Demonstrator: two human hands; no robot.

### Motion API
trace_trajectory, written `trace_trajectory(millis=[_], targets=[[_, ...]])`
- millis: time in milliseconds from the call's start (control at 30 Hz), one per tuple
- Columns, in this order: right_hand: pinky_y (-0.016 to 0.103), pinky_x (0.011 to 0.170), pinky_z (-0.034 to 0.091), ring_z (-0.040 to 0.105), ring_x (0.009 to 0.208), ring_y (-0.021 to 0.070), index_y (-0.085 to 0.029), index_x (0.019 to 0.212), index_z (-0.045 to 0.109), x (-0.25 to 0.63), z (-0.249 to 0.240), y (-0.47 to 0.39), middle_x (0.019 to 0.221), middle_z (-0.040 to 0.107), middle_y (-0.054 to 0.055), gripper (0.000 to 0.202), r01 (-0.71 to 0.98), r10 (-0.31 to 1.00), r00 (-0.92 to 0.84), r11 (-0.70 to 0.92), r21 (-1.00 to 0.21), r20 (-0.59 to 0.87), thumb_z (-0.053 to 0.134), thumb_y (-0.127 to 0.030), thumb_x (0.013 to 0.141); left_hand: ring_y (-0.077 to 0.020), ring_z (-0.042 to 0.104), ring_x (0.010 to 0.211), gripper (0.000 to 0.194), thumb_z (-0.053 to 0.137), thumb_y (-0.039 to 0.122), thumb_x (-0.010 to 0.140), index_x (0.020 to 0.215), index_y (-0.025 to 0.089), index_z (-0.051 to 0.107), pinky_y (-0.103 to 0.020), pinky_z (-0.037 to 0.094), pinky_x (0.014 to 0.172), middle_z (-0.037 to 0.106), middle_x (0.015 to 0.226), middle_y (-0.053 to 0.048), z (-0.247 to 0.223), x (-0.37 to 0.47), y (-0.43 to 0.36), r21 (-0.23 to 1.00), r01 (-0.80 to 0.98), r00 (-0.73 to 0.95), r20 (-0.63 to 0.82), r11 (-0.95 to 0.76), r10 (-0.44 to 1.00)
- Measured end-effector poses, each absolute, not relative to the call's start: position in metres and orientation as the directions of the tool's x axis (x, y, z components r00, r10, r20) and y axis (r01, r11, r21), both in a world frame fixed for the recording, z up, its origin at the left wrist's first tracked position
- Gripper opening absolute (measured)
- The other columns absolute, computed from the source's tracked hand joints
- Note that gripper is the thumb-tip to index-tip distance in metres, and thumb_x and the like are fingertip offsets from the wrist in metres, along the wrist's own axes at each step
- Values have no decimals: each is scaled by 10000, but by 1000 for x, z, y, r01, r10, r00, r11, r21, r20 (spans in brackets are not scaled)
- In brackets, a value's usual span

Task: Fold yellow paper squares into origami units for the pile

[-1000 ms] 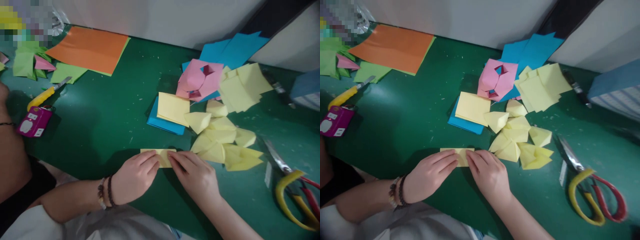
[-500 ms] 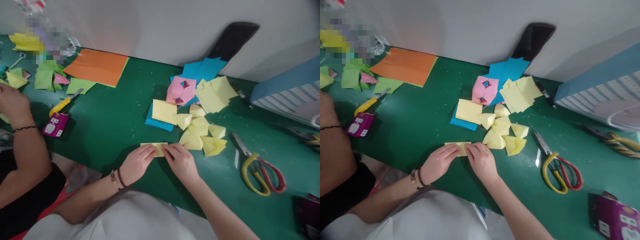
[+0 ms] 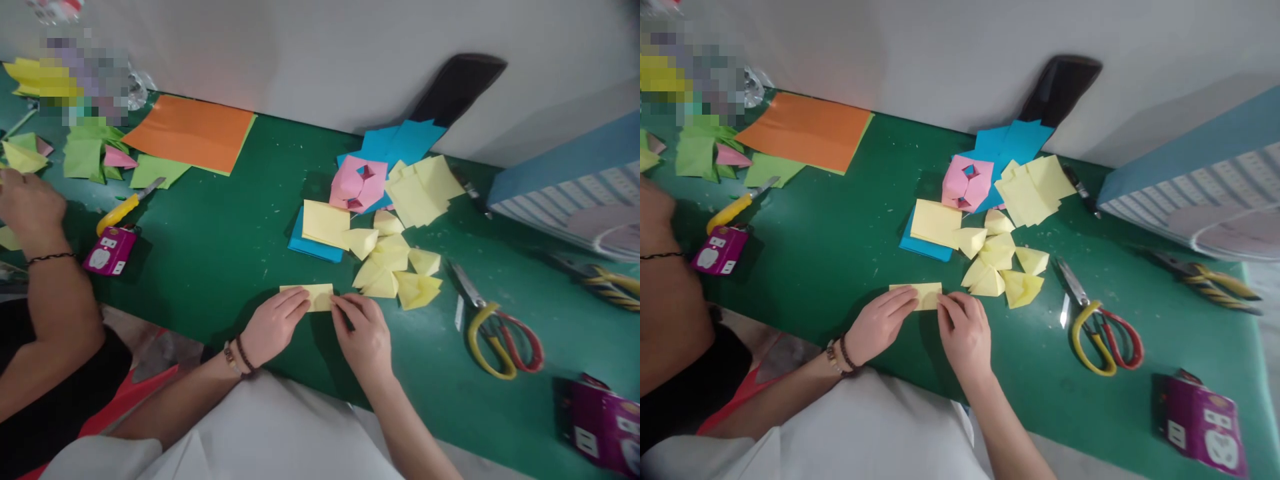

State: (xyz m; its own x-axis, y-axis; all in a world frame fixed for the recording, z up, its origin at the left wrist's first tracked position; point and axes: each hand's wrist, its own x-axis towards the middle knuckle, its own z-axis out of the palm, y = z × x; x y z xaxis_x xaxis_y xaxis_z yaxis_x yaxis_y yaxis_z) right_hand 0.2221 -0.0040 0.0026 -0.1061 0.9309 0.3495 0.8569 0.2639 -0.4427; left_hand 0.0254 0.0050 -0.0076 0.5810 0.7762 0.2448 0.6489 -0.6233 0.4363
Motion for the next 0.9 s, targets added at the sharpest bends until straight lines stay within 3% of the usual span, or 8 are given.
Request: trace_trajectory(millis=[133, 300, 567, 733, 900], targets=[[309, 755, 584, 692, 862, 175, -213, 1017, 681, 214, 19, -23, 1030, 725, 80, 185, 732, 967, -132, 244, -636, 220, 551, -180, 889, -187, 555, 1252, 365, 364, 55, 926, 1188, 94, 615, -369, 496, 1071, 638, 1268, -111, -6, 25, 7, 466, 644, 572, 232, -606, 786], [224, 540, 541, 596, 505, 78, -205, 957, 583, 196, 23, -40, 1130, 718, 93, 96, 588, 982, -187, 95, -803, -20, 509, -189, 899, -179, 531, 1270, 450, 351, 33, 886, 1291, 99, 536, -365, 476, 1083, 613, 1308, -98, -5, 24, 8, 521, 631, 571, 189, -575, 799], [211, 467, 475, 550, 449, 93, -218, 983, 545, 188, 18, -41, 773, 717, -2, 117, 568, 968, -211, 6, -823, -138, 480, -203, 887, -175, 528, 1279, 466, 348, 45, 879, 1319, 100, 491, -379, 487, 1069, 612, 1305, -121, -8, 24, 7, 563, 635, 546, 157, -529, 823], [227, 535, 529, 596, 491, 86, -220, 1032, 517, 190, 16, -46, 1094, 729, 79, 140, 558, 976, -88, -118, -822, -200, 493, -234, 894, -177, 532, 1276, 422, 352, 62, 912, 1304, 111, 501, -386, 493, 1065, 616, 1297, -116, -6, 24, 7, 567, 629, 545, 166, -531, 822], [247, 497, 525, 546, 412, 76, -217, 1018, 496, 202, 19, -50, 1199, 691, 127, 142, 554, 966, 84, -250, -795, -245, 496, -315, 915, -185, 554, 1249, 406, 363, 49, 911, 1287, 98, 510, -385, 506, 1051, 628, 1275, -119, -4, 23, 9, 545, 633, 549, 185, -550, 815]])
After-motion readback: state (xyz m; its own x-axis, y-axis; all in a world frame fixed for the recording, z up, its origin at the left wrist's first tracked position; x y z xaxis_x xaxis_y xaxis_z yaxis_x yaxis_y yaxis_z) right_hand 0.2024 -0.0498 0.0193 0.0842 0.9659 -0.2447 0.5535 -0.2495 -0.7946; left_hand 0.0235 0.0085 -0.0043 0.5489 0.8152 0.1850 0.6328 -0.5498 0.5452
